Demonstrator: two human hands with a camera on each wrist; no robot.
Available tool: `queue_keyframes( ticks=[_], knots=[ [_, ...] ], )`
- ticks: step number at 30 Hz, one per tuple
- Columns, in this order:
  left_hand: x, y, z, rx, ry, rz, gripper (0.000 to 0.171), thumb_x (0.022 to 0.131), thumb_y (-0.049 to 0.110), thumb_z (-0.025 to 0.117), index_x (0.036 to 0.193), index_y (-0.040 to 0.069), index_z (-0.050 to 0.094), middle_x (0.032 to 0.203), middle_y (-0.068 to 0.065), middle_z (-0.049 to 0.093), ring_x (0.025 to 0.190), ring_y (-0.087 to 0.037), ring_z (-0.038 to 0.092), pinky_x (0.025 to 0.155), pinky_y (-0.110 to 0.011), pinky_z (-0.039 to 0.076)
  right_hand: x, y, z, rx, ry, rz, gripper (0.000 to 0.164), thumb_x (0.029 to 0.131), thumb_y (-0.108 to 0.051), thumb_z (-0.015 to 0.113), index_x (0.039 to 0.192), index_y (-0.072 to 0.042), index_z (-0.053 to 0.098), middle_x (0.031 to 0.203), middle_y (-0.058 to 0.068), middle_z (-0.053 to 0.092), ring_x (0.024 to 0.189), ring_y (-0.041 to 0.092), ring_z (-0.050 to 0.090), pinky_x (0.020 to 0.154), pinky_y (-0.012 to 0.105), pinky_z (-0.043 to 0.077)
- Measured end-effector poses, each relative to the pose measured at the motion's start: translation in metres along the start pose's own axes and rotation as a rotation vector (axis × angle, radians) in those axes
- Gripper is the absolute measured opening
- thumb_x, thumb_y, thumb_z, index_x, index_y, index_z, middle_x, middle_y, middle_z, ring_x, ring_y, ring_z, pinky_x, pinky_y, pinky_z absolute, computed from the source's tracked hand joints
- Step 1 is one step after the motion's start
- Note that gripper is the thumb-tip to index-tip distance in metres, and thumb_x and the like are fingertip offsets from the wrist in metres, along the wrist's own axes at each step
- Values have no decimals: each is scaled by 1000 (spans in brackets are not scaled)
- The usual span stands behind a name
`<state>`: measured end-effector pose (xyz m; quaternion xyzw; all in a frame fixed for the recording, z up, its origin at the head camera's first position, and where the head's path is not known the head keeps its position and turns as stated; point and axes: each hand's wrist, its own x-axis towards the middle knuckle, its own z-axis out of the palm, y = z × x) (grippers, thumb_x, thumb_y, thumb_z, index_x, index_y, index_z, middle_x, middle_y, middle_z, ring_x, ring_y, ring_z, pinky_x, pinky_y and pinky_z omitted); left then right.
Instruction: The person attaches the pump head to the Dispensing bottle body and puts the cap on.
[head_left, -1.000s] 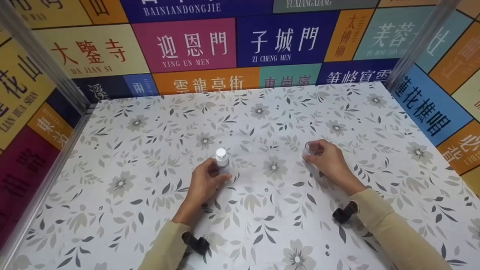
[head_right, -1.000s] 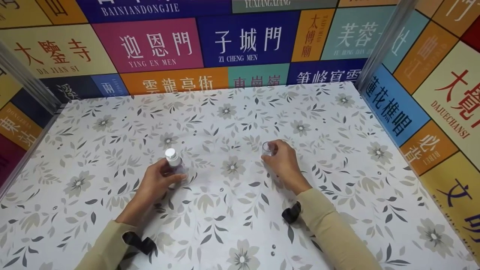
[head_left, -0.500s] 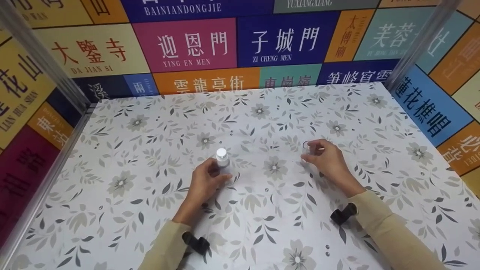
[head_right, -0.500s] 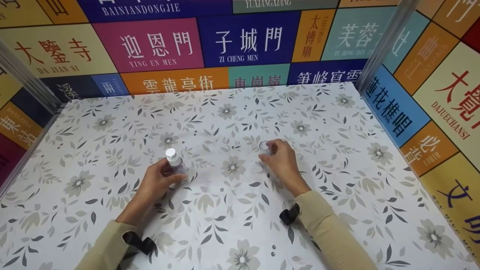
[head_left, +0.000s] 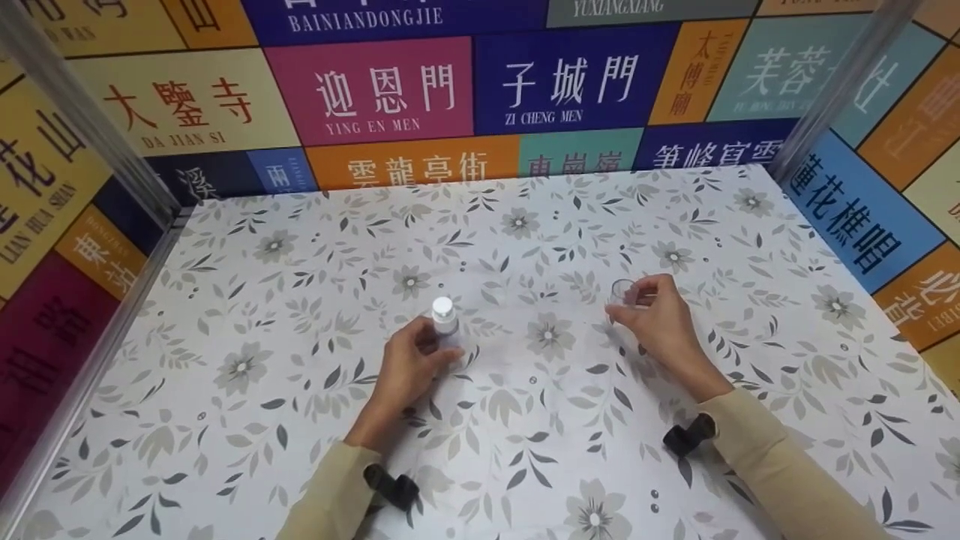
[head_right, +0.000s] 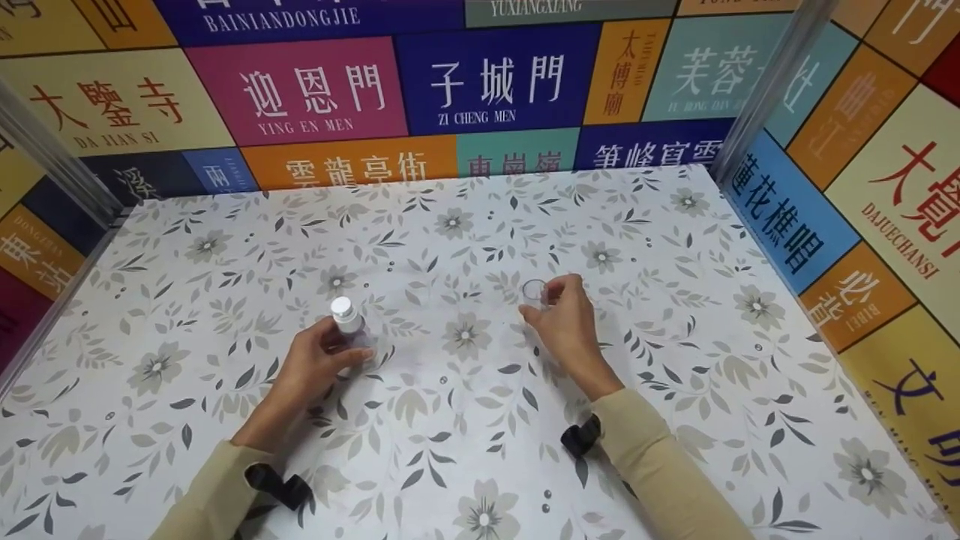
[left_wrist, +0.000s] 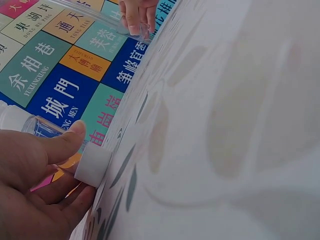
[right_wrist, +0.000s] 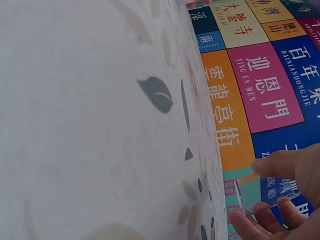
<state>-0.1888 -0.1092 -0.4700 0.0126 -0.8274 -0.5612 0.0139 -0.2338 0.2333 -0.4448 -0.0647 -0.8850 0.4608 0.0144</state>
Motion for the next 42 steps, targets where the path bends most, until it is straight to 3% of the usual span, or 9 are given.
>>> queue_keyframes(
  ticks=[5, 13, 26, 31, 34, 42],
  knots=[
    [-1, 1, -1, -9, -1, -5, 39, 80, 6, 82, 114, 2, 66, 120, -20, 70, 115, -33, 67, 100, -37, 56, -7, -6, 1, -7, -1, -2, 51, 86, -26, 77, 120, -6, 44, 119, 14, 58, 115, 28, 60, 84, 23, 48],
    [-1, 1, -1, -11, -2, -3, 38, 79, 6, 82, 114, 2, 66, 119, -20, 70, 114, -33, 68, 99, -37, 56, -13, -11, 3, -4, 19, -63, 48, 88, -22, 76, 120, -5, 44, 118, 14, 59, 110, 30, 66, 75, 10, 48],
    [-1, 0, -1, -18, -12, 23, 39, 81, 6, 81, 116, 1, 65, 121, -21, 69, 115, -33, 67, 97, -36, 58, -21, -21, 8, -2, 46, -129, 47, 87, -22, 77, 120, -6, 48, 116, 12, 64, 108, 29, 68, 79, 10, 49],
    [-1, 0, -1, -21, -11, 10, 39, 80, 6, 81, 116, 2, 65, 121, -21, 69, 116, -33, 67, 99, -37, 57, -22, -22, 9, 33, 32, -137, 47, 89, -20, 76, 124, -4, 48, 122, 15, 64, 115, 31, 65, 93, 28, 55],
    [-1, -2, -1, -13, -7, 9, 39, 80, 5, 81, 116, 2, 66, 122, -21, 69, 117, -33, 67, 100, -37, 56, -23, -24, 10, 61, 17, -147, 47, 89, -18, 75, 126, -3, 48, 126, 16, 62, 122, 33, 61, 105, 41, 51],
    [-1, -2, 0, -12, -2, 19, 40, 80, 7, 82, 115, 0, 65, 121, -23, 69, 117, -35, 67, 99, -38, 57, -26, -29, 13, 94, -44, -186, 47, 93, -15, 70, 132, -1, 47, 134, 18, 56, 128, 32, 57, 110, 44, 48]
  ],
)
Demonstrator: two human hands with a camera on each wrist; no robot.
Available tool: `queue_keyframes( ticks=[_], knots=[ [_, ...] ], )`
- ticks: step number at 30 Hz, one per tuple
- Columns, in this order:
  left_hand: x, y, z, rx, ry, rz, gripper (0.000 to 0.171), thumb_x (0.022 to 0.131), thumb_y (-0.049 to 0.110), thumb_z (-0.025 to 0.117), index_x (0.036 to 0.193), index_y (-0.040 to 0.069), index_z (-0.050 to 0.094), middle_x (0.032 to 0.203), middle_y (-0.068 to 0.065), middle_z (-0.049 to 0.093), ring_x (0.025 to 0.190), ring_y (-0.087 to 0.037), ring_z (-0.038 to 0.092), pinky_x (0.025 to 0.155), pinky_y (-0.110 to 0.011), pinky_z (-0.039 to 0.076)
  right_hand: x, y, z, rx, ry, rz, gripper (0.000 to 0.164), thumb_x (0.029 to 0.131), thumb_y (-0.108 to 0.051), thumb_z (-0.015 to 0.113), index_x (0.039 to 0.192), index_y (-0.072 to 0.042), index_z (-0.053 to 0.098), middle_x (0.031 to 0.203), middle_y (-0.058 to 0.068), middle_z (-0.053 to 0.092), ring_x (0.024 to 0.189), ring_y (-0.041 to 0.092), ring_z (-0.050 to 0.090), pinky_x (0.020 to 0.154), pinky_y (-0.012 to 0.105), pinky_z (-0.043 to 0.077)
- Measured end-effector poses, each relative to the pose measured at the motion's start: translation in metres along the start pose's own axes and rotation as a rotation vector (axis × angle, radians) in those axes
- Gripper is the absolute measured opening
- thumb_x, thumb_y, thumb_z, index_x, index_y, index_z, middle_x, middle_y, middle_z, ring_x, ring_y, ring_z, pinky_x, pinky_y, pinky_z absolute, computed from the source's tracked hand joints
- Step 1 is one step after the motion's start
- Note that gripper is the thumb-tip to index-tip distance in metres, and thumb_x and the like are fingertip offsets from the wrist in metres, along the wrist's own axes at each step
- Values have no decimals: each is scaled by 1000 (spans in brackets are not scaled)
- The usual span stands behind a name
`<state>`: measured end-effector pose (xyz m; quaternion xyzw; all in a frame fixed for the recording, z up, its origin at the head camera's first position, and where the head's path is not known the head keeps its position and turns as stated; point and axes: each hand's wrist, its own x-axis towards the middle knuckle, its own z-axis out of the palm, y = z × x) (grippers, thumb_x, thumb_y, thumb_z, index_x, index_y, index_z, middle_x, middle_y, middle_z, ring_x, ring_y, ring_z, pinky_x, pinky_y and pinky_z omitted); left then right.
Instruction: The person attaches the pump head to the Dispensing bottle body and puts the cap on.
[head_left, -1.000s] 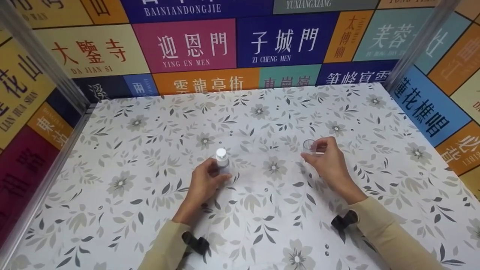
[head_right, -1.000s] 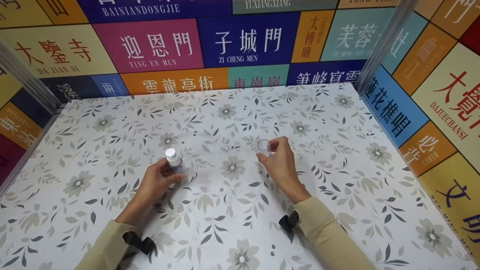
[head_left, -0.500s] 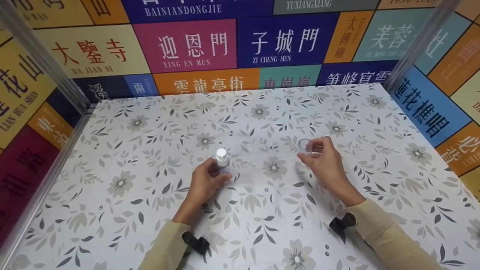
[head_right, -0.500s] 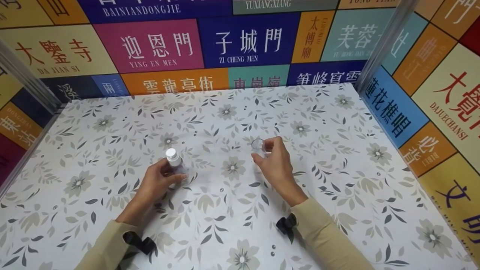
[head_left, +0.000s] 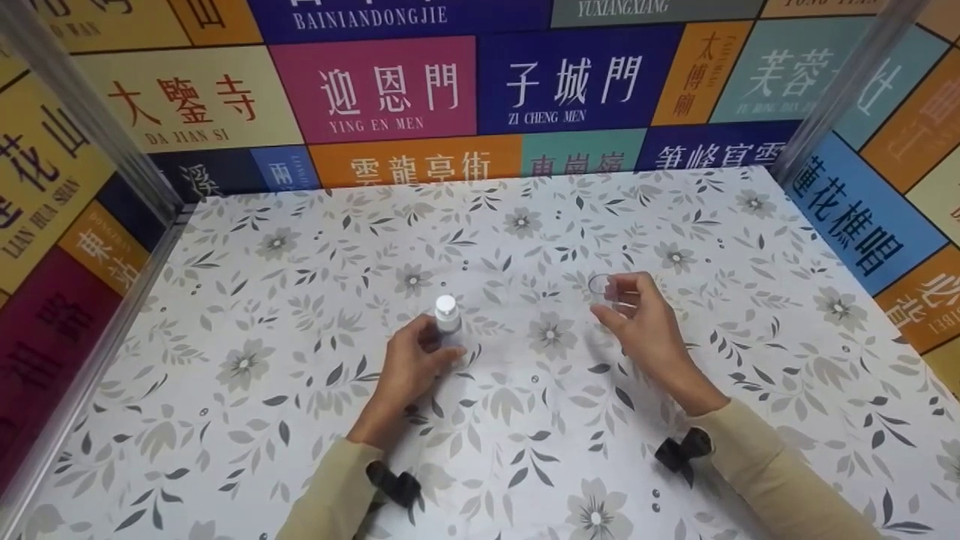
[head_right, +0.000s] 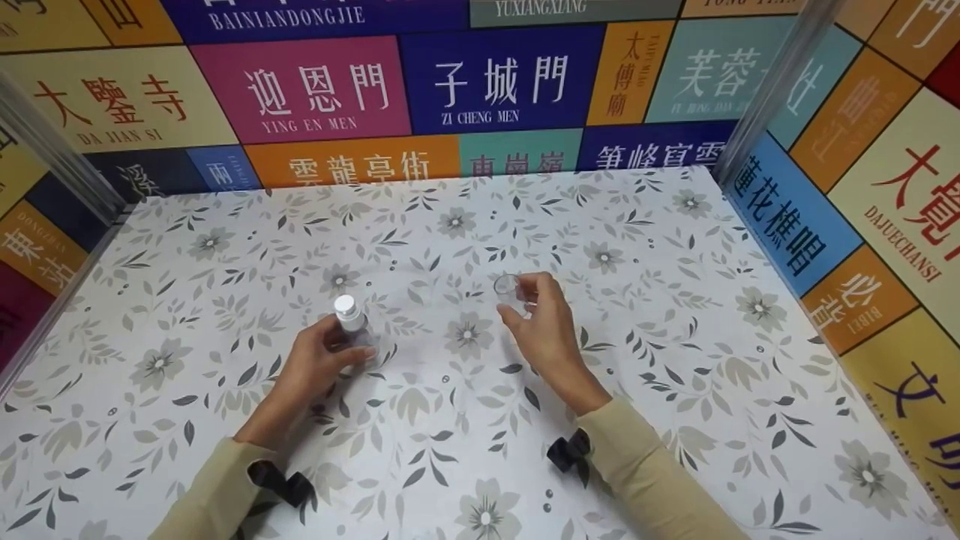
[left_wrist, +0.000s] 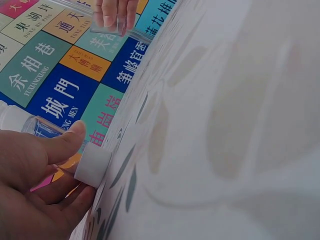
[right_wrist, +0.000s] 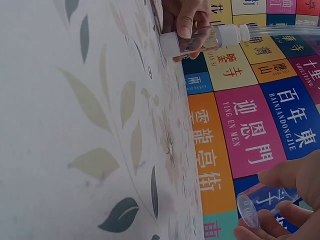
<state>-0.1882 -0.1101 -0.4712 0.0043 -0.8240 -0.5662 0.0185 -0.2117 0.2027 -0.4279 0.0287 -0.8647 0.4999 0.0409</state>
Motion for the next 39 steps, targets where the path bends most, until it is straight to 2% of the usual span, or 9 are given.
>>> queue_keyframes(
  ticks=[8, 11, 16, 23, 28, 39],
  knots=[
    [-1, 0, -1, -5, 2, 35, 38, 80, 6, 82, 113, -1, 65, 117, -22, 70, 114, -34, 67, 99, -39, 57, -1, -3, 6, 26, -25, -53, 50, 93, -7, 68, 139, -1, 48, 134, 19, 56, 129, 32, 56, 110, 44, 48],
    [-1, 1, -1, 1, 4, 39, 38, 80, 6, 82, 113, -2, 65, 116, -21, 70, 114, -33, 67, 99, -38, 57, -3, -7, 8, 52, -31, -33, 53, 93, -7, 69, 139, -1, 45, 134, 20, 57, 129, 31, 57, 108, 41, 50],
    [0, 2, -1, 2, 9, 37, 38, 80, 7, 82, 113, -1, 65, 117, -21, 70, 114, -33, 68, 99, -38, 57, -6, -13, 12, 25, -42, -9, 50, 92, -12, 71, 133, -3, 45, 134, 19, 60, 127, 31, 59, 103, 35, 53],
    [0, 2, 0, 22, 14, 21, 38, 80, 8, 82, 113, 1, 66, 116, -20, 71, 112, -32, 68, 98, -38, 57, -9, -22, 20, 46, -38, -82, 44, 89, -4, 73, 126, 1, 50, 129, 20, 62, 124, 32, 60, 106, 40, 52],
    [0, 2, 0, 16, 11, 3, 39, 80, 9, 82, 115, 2, 66, 119, -20, 70, 114, -32, 68, 99, -38, 57, -10, -26, 24, 68, -26, -99, 43, 88, -2, 73, 126, 1, 53, 129, 20, 63, 124, 30, 61, 107, 40, 51],
    [0, 1, 0, 5, 1, 30, 39, 80, 7, 82, 115, 0, 65, 120, -22, 69, 116, -35, 67, 100, -39, 56, -15, -39, 36, 114, -19, -174, 39, 89, -6, 74, 124, -2, 58, 127, 17, 64, 122, 29, 61, 105, 38, 52]
  ],
)
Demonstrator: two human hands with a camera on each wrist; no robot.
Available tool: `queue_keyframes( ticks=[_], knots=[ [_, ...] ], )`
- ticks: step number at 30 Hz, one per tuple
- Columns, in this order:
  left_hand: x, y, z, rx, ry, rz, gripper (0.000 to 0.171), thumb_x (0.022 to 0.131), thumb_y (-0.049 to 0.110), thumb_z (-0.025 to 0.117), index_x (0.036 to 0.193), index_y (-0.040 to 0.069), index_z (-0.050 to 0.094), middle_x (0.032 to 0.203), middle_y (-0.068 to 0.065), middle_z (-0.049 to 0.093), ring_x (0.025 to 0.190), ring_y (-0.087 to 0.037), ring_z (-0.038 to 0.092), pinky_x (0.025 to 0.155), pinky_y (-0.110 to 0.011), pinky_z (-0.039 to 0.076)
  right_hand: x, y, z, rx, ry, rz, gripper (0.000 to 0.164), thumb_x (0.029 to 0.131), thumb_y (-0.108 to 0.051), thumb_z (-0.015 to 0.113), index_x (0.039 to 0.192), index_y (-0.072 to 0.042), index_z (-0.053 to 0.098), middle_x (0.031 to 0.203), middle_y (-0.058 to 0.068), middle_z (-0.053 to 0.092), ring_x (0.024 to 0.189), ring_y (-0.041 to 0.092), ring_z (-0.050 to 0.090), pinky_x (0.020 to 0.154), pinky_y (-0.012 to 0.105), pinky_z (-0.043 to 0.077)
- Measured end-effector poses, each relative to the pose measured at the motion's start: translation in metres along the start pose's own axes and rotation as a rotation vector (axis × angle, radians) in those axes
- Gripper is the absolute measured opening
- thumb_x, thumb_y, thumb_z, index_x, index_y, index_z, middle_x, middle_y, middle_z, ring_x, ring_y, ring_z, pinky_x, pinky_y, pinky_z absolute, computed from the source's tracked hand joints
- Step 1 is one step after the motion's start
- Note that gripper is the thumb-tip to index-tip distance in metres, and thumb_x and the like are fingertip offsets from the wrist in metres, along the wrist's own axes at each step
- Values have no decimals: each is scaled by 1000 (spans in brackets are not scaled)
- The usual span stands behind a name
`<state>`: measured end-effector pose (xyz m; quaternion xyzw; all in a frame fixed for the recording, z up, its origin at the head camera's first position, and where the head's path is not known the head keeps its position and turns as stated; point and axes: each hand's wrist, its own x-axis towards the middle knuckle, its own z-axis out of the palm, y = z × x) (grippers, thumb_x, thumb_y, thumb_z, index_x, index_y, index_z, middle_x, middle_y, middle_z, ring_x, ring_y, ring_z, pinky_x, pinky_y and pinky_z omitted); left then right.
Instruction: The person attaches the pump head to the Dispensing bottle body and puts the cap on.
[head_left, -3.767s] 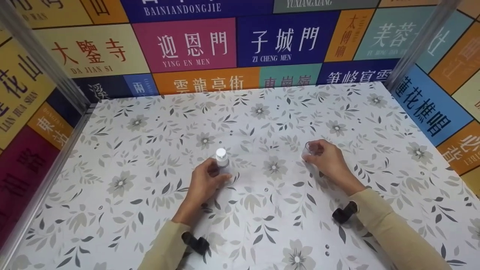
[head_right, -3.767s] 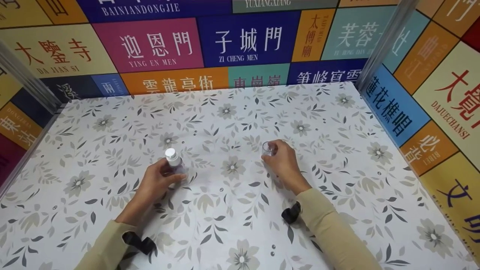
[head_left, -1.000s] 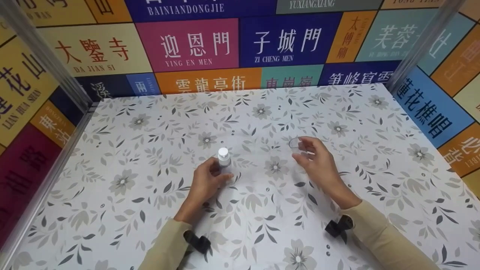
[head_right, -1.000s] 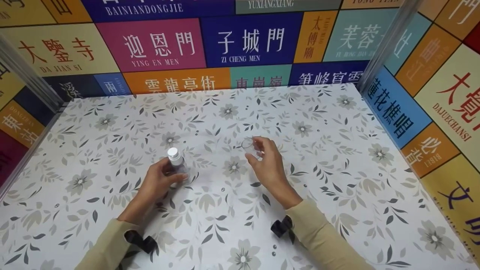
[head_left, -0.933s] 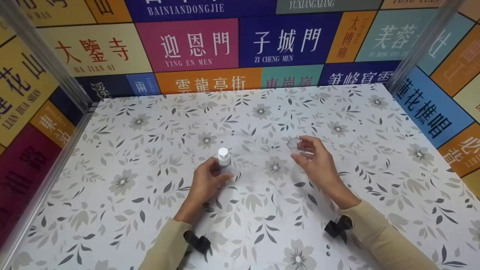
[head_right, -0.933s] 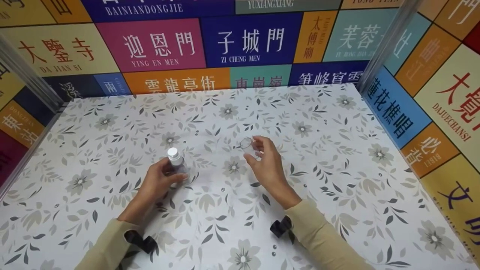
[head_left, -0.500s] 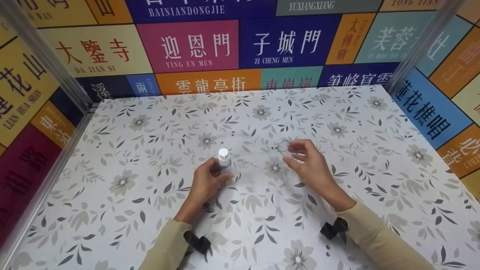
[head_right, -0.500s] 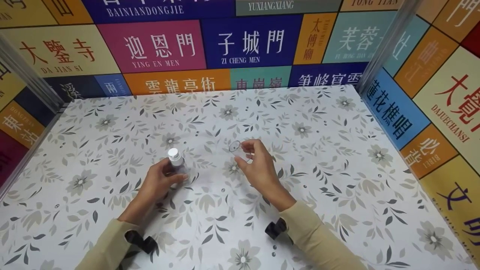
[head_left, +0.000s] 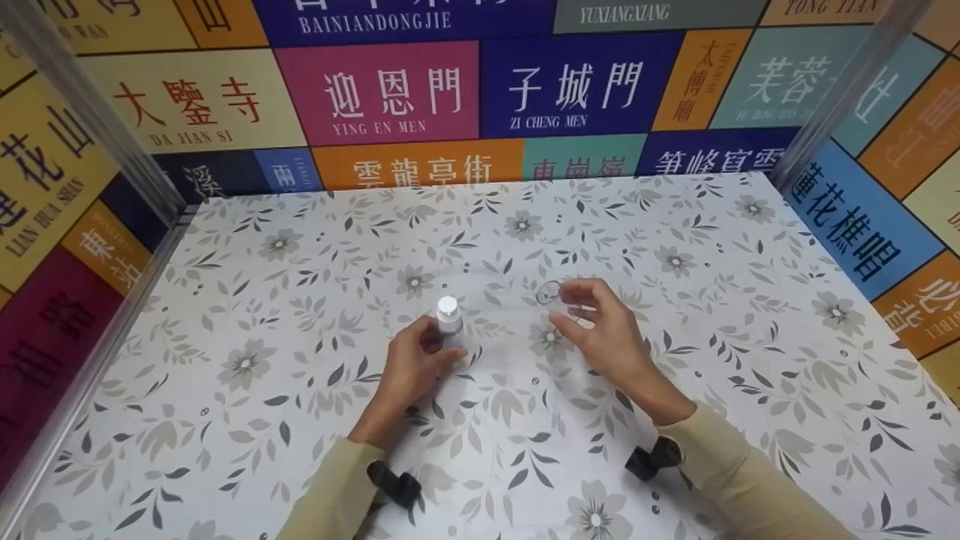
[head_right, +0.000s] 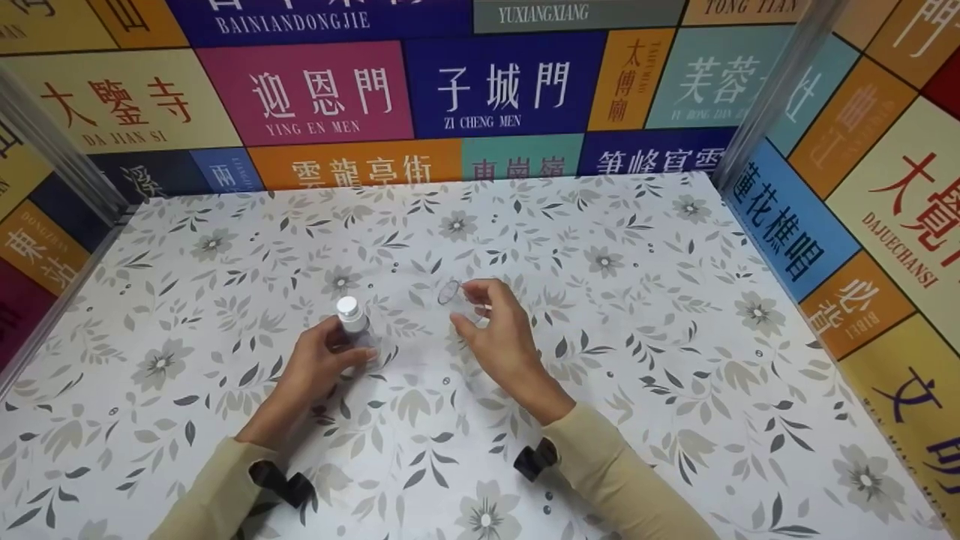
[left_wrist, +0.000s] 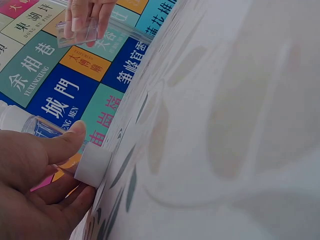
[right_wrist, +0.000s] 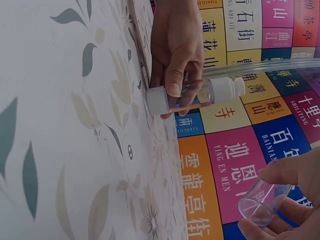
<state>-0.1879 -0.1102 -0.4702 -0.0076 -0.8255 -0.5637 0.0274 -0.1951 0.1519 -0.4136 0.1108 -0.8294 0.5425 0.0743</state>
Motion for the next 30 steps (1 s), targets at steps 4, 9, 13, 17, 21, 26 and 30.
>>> queue_keyframes(
  ticks=[4, 9, 13, 17, 21, 26, 30],
  knots=[
    [0, 0, 0, -2, 1, 0, 39, 80, 7, 82, 115, 0, 65, 119, -21, 69, 115, -34, 67, 99, -39, 57, 1, -2, 6, 21, 7, -16, 38, 87, -3, 75, 122, -1, 59, 125, 17, 65, 120, 30, 63, 103, 38, 53],
    [0, 1, 0, -3, 2, -4, 39, 80, 6, 82, 114, 0, 65, 119, -21, 70, 115, -33, 68, 99, -38, 57, 1, -4, 12, 24, 8, -24, 38, 86, -3, 76, 121, -1, 61, 123, 16, 66, 118, 30, 64, 102, 36, 55],
    [0, 1, 0, 4, 1, -6, 38, 80, 7, 82, 114, 0, 65, 119, -21, 70, 115, -33, 68, 99, -38, 57, 0, -5, 16, 21, 6, -57, 37, 85, -2, 76, 119, -2, 62, 122, 15, 66, 116, 29, 64, 100, 37, 55],
    [0, 1, 0, 1, 1, -22, 38, 79, 7, 82, 113, 1, 65, 120, -21, 70, 115, -33, 67, 100, -38, 56, -1, -7, 19, 7, 9, -85, 37, 85, -4, 78, 119, -3, 63, 121, 13, 67, 113, 27, 65, 98, 36, 56],
    [0, 1, 1, -2, 6, -27, 38, 79, 7, 82, 113, 1, 66, 120, -21, 70, 116, -33, 67, 100, -38, 56, -3, -8, 20, 8, 11, -93, 38, 84, -5, 79, 120, -4, 64, 121, 10, 67, 114, 25, 65, 99, 35, 56],
    [0, 0, 0, 4, 10, -10, 37, 79, 7, 83, 112, 1, 66, 117, -20, 71, 113, -32, 68, 99, -38, 57, -4, -7, 22, 23, 5, -88, 41, 84, -5, 79, 122, -5, 65, 122, 8, 65, 114, 24, 64, 99, 37, 56],
    [0, 0, 0, 14, 6, -3, 37, 80, 8, 82, 112, 2, 66, 116, -18, 71, 112, -30, 68, 98, -37, 57, -5, -8, 24, 63, -3, -83, 41, 84, -5, 78, 122, -4, 65, 123, 11, 65, 113, 24, 64, 99, 37, 56]
  ],
)
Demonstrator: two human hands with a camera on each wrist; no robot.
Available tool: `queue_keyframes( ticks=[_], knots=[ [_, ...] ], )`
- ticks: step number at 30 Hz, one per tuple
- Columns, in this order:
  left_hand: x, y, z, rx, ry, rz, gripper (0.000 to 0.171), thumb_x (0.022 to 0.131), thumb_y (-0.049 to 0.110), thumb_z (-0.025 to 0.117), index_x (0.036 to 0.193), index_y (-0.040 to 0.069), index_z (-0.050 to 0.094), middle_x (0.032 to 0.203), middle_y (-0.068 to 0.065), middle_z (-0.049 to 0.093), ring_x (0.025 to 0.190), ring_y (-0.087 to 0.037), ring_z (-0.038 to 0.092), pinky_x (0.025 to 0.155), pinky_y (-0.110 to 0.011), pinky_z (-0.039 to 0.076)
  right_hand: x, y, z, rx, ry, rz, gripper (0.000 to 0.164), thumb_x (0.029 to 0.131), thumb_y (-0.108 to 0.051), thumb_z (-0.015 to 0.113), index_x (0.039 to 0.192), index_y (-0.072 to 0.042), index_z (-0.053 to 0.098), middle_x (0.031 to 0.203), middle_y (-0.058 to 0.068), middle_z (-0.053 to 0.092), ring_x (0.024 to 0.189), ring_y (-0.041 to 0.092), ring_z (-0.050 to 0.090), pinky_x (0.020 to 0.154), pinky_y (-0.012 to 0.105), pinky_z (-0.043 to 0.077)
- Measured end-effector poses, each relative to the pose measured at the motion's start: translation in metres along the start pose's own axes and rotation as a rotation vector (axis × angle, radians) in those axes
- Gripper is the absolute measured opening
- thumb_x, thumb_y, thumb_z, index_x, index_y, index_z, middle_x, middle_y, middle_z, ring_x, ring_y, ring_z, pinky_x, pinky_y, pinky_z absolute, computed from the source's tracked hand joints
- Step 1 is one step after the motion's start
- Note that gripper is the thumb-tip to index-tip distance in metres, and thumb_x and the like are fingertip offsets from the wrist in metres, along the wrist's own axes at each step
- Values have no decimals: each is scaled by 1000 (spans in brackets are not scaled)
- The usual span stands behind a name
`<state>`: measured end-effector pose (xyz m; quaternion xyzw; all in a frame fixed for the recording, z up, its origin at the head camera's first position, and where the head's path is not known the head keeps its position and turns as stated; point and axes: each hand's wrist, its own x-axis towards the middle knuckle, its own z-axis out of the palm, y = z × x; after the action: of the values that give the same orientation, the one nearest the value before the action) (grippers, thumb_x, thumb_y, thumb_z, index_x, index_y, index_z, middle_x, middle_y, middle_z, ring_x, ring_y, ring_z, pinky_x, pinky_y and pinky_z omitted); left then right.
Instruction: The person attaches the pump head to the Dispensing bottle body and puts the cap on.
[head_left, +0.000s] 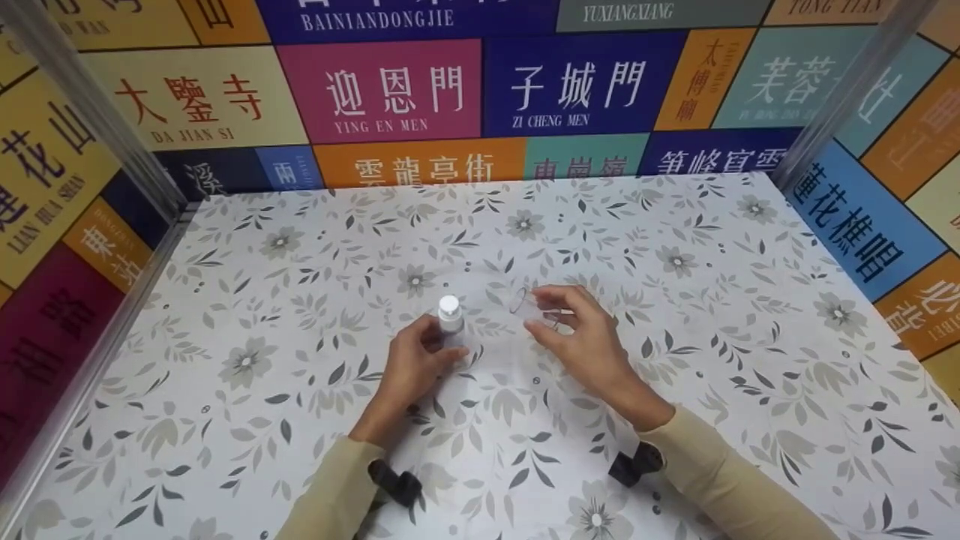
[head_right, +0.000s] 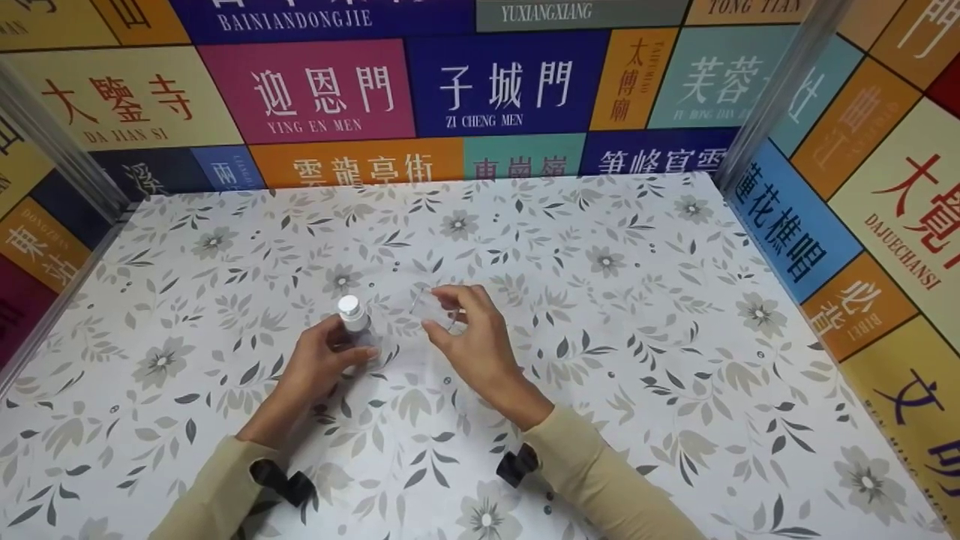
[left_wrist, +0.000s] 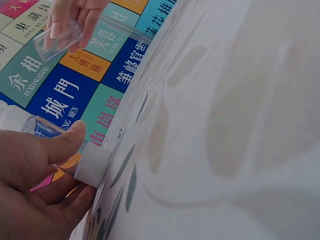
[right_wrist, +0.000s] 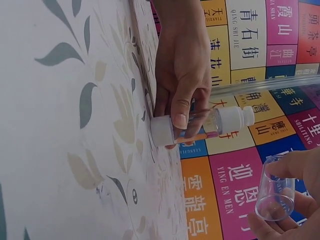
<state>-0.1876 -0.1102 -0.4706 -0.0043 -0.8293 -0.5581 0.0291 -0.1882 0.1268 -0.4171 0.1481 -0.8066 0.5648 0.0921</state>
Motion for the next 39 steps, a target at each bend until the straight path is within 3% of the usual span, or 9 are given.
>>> queue_keyframes(
  ticks=[5, 10, 19, 30, 35, 39],
  knots=[
    [-1, 1, 0, -2, -5, -15, 37, 81, 9, 82, 113, 2, 66, 118, -18, 71, 113, -30, 68, 99, -36, 57, 1, -2, 6, 66, 1, 42, 46, 83, -4, 79, 125, -2, 61, 121, 15, 67, 113, 24, 65, 99, 28, 55],
    [-1, 1, -1, -13, -9, -13, 37, 80, 9, 82, 113, 2, 66, 117, -18, 71, 113, -30, 68, 99, -37, 56, 2, -5, 11, 96, 8, 62, 42, 83, -4, 79, 118, -1, 57, 118, 15, 67, 113, 25, 66, 100, 30, 54],
    [1, 1, -1, -13, -16, -21, 38, 80, 9, 82, 115, 3, 66, 120, -18, 70, 116, -30, 67, 101, -37, 55, 7, -8, 19, 103, 39, -69, 37, 81, 5, 77, 115, 5, 60, 117, 16, 60, 112, 34, 62, 103, 31, 54],
    [1, 0, 0, -15, -14, 8, 38, 80, 7, 81, 115, 2, 66, 120, -19, 70, 118, -32, 66, 102, -38, 55, 12, -7, 26, 51, 26, -190, 41, 83, 2, 77, 121, 4, 62, 119, 17, 59, 111, 31, 61, 102, 31, 54],
    [1, 1, -1, -21, -18, 4, 39, 80, 7, 81, 116, 2, 66, 122, -19, 69, 120, -32, 65, 103, -38, 54, 14, -9, 29, 98, 27, -171, 52, 80, 6, 77, 128, 5, 55, 118, 20, 62, 116, 30, 62, 104, 29, 53],
    [1, 1, -1, -25, -22, -3, 39, 80, 7, 81, 116, 2, 66, 121, -18, 70, 118, -32, 66, 102, -38, 55, 13, -9, 34, 146, 26, -127, 50, 81, 6, 77, 123, 5, 50, 121, 20, 63, 119, 30, 63, 105, 28, 52]
  ],
)
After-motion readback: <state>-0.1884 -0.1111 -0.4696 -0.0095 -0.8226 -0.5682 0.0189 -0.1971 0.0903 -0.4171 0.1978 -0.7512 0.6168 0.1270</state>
